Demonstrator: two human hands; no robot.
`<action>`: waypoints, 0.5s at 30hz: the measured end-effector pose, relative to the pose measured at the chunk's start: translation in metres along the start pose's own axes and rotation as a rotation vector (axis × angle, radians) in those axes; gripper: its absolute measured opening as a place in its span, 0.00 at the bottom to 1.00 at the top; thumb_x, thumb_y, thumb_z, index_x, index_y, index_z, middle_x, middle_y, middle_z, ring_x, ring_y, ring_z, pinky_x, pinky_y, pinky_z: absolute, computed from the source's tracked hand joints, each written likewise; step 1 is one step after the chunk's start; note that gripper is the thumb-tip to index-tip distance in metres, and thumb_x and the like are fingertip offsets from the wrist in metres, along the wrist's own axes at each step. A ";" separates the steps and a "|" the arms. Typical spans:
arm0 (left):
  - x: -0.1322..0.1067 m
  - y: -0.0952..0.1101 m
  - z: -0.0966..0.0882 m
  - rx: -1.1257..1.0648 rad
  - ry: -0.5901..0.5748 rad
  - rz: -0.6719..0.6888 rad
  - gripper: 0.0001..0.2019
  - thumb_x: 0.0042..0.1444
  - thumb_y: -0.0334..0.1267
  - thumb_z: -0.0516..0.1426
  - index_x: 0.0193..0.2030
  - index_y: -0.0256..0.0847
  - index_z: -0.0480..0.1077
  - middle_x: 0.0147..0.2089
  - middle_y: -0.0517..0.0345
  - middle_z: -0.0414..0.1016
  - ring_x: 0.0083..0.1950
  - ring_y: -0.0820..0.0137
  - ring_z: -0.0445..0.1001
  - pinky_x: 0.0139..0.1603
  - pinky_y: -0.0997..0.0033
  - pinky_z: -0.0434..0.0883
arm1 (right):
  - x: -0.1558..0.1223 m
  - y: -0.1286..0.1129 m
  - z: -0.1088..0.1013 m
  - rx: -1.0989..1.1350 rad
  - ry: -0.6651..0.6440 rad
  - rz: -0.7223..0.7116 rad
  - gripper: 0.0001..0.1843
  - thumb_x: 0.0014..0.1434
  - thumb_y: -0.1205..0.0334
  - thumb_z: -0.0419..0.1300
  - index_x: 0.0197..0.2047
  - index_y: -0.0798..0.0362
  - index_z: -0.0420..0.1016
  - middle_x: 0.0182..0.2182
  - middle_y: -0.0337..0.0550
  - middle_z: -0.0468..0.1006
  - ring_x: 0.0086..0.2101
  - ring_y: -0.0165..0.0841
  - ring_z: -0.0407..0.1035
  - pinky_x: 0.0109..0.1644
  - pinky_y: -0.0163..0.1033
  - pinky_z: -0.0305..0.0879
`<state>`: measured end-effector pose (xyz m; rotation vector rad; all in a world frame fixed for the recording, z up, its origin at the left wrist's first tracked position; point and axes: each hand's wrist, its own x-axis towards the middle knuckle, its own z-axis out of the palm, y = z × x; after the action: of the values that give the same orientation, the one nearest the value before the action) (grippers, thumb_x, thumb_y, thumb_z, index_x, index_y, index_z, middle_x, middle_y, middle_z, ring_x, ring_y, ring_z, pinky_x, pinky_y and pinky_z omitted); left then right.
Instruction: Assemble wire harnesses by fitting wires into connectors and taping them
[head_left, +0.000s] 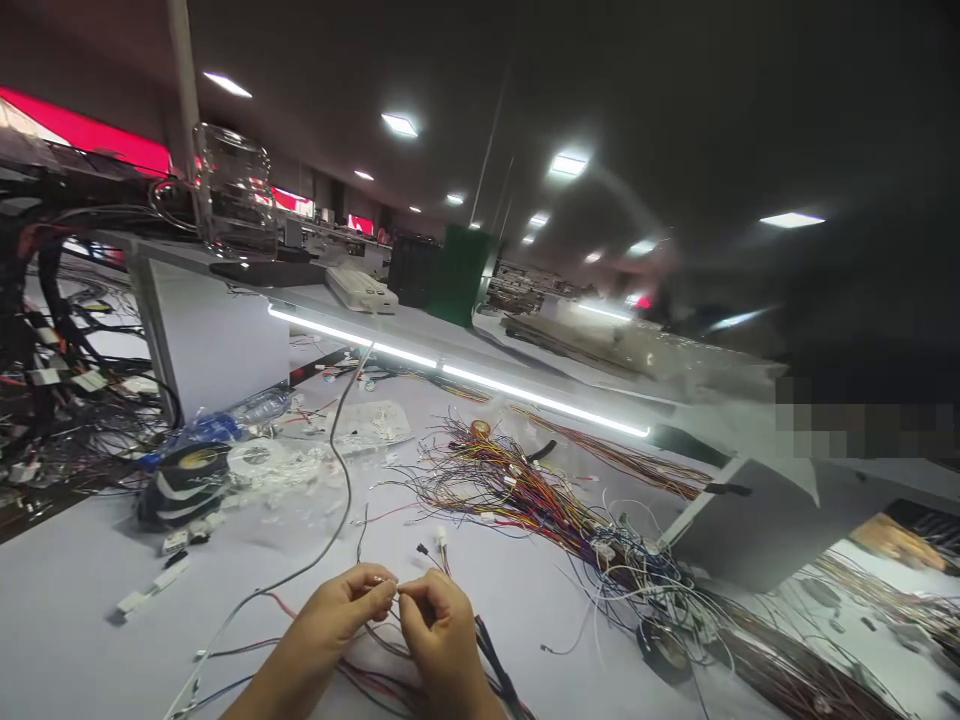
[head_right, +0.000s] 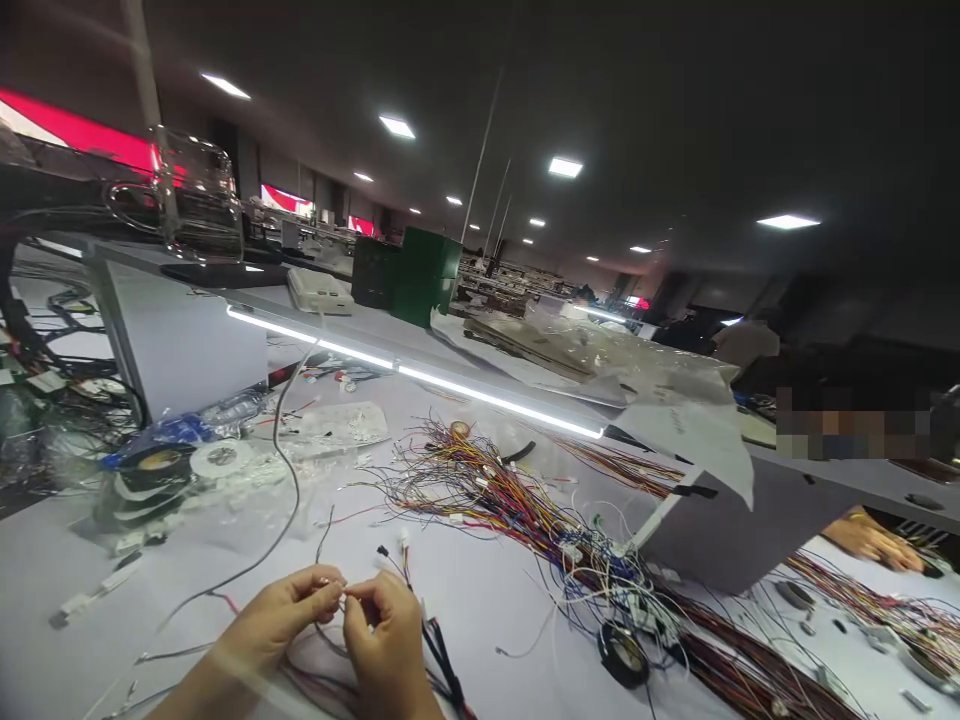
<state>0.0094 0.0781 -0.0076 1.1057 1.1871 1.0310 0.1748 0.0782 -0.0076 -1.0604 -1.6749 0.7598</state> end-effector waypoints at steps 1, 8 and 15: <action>0.001 -0.003 -0.001 -0.012 -0.002 -0.003 0.23 0.41 0.58 0.65 0.35 0.39 0.78 0.30 0.57 0.72 0.36 0.63 0.67 0.41 0.66 0.65 | 0.000 0.001 0.000 -0.002 0.003 0.013 0.07 0.55 0.66 0.59 0.29 0.53 0.78 0.22 0.36 0.69 0.24 0.29 0.63 0.29 0.32 0.57; -0.006 0.012 0.005 -0.026 -0.077 0.042 0.18 0.47 0.54 0.64 0.35 0.40 0.79 0.36 0.55 0.74 0.40 0.62 0.69 0.44 0.66 0.66 | 0.002 0.008 0.000 0.058 -0.010 0.098 0.04 0.54 0.64 0.62 0.29 0.53 0.78 0.22 0.36 0.69 0.24 0.28 0.61 0.28 0.32 0.56; -0.016 0.021 0.014 -0.210 -0.064 0.001 0.13 0.49 0.45 0.66 0.38 0.39 0.79 0.39 0.54 0.78 0.43 0.64 0.71 0.47 0.70 0.67 | 0.004 0.008 -0.006 0.117 0.008 0.169 0.06 0.55 0.62 0.62 0.31 0.54 0.79 0.22 0.37 0.72 0.23 0.28 0.61 0.27 0.32 0.56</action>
<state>0.0209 0.0647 0.0161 0.9674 1.0030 1.0865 0.1822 0.0853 -0.0103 -1.1299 -1.5279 0.9493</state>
